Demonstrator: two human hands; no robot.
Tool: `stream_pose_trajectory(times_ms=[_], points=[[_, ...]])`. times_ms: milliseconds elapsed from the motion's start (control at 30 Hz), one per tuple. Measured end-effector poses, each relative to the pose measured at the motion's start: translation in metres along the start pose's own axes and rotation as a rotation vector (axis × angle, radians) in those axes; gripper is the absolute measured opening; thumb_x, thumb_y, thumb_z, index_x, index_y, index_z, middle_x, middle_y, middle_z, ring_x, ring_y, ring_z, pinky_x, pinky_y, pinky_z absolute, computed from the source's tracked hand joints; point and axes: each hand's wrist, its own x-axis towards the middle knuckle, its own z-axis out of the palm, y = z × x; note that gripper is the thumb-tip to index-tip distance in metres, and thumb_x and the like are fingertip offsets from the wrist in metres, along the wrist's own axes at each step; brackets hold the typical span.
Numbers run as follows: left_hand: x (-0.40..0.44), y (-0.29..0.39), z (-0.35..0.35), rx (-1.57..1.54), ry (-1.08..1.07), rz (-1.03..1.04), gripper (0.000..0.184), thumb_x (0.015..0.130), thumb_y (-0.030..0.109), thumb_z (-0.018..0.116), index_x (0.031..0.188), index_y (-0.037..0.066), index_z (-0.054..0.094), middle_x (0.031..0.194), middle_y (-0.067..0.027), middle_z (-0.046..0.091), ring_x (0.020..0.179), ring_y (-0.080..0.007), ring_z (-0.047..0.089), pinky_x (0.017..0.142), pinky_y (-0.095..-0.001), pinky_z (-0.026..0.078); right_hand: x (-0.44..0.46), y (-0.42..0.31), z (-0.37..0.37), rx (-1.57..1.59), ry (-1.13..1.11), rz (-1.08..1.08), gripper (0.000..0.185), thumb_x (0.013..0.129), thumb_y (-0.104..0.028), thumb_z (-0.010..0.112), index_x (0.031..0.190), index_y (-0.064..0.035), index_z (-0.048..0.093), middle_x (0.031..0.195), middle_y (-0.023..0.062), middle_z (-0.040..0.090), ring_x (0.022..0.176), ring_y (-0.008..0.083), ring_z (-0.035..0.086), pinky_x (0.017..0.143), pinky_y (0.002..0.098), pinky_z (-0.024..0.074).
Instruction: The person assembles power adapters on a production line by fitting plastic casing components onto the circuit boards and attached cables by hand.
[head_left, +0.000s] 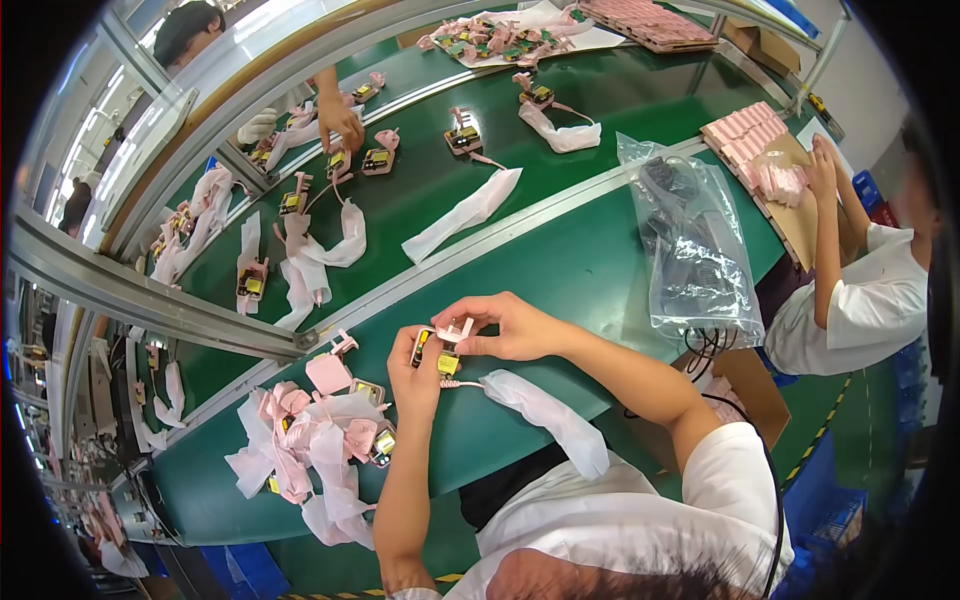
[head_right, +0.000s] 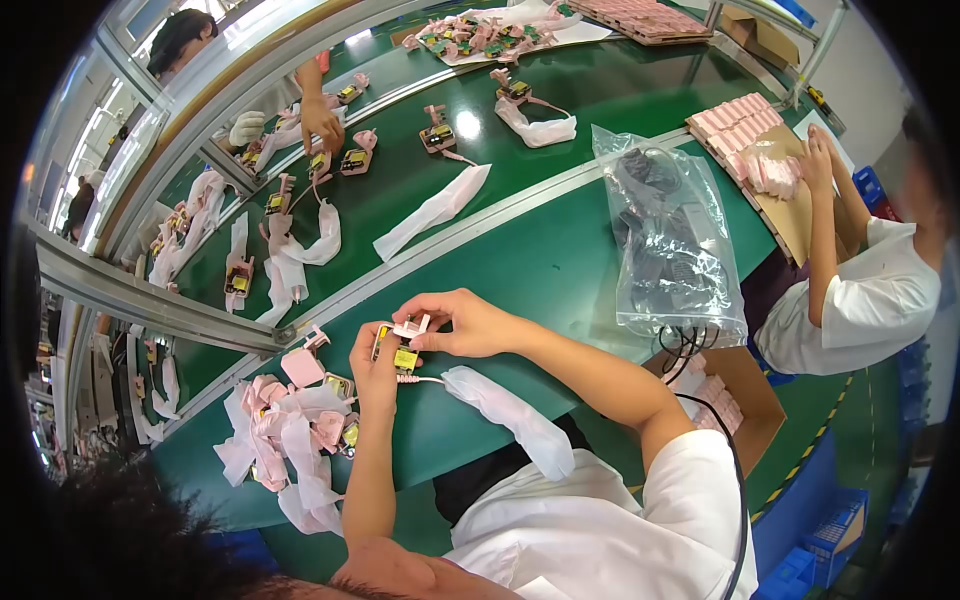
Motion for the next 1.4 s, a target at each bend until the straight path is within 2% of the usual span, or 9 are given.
stream_pose_trajectory(times_ms=[333, 433, 1333, 1400], points=[[0.000, -0.003, -0.001, 0.003, 0.009, -0.013, 0.013, 0.099, 0.012, 0.064, 0.101, 0.000, 0.060, 0.083, -0.0057, 0.066, 0.064, -0.0123, 0.065, 0.057, -0.0263, 0.054, 0.000, 0.006, 0.001, 0.019, 0.006, 0.004, 0.039, 0.091, -0.010, 0.076, 0.127, -0.0016, 0.063, 0.114, 0.0084, 0.070, 0.102, 0.0157, 0.067, 0.092, 0.0309, 0.0564], [0.001, -0.006, -0.003, 0.040, 0.004, 0.008, 0.013, 0.099, 0.013, 0.061, 0.102, 0.000, 0.061, 0.087, -0.0087, 0.069, 0.064, -0.0146, 0.068, 0.054, -0.0268, 0.057, 0.000, 0.005, 0.001, 0.017, 0.003, 0.009, 0.039, 0.091, -0.010, 0.076, 0.127, -0.0018, 0.063, 0.114, 0.0082, 0.070, 0.103, 0.0155, 0.066, 0.092, 0.0309, 0.0563], [0.004, -0.014, -0.007, 0.086, 0.016, 0.033, 0.014, 0.101, 0.015, 0.062, 0.102, 0.001, 0.061, 0.087, -0.0078, 0.069, 0.064, -0.0143, 0.068, 0.054, -0.0263, 0.057, 0.001, 0.004, 0.000, 0.090, -0.011, 0.048, 0.036, 0.092, -0.008, 0.075, 0.125, -0.0016, 0.062, 0.115, 0.0068, 0.068, 0.105, 0.0142, 0.064, 0.092, 0.0303, 0.0562], [0.001, -0.008, -0.004, 0.063, 0.029, 0.003, 0.014, 0.099, 0.014, 0.064, 0.100, 0.000, 0.061, 0.083, -0.0052, 0.066, 0.066, -0.0106, 0.064, 0.057, -0.0255, 0.052, 0.001, 0.005, 0.001, 0.096, -0.013, 0.048, 0.036, 0.092, -0.008, 0.075, 0.125, -0.0017, 0.062, 0.115, 0.0066, 0.068, 0.105, 0.0141, 0.064, 0.092, 0.0302, 0.0562]])
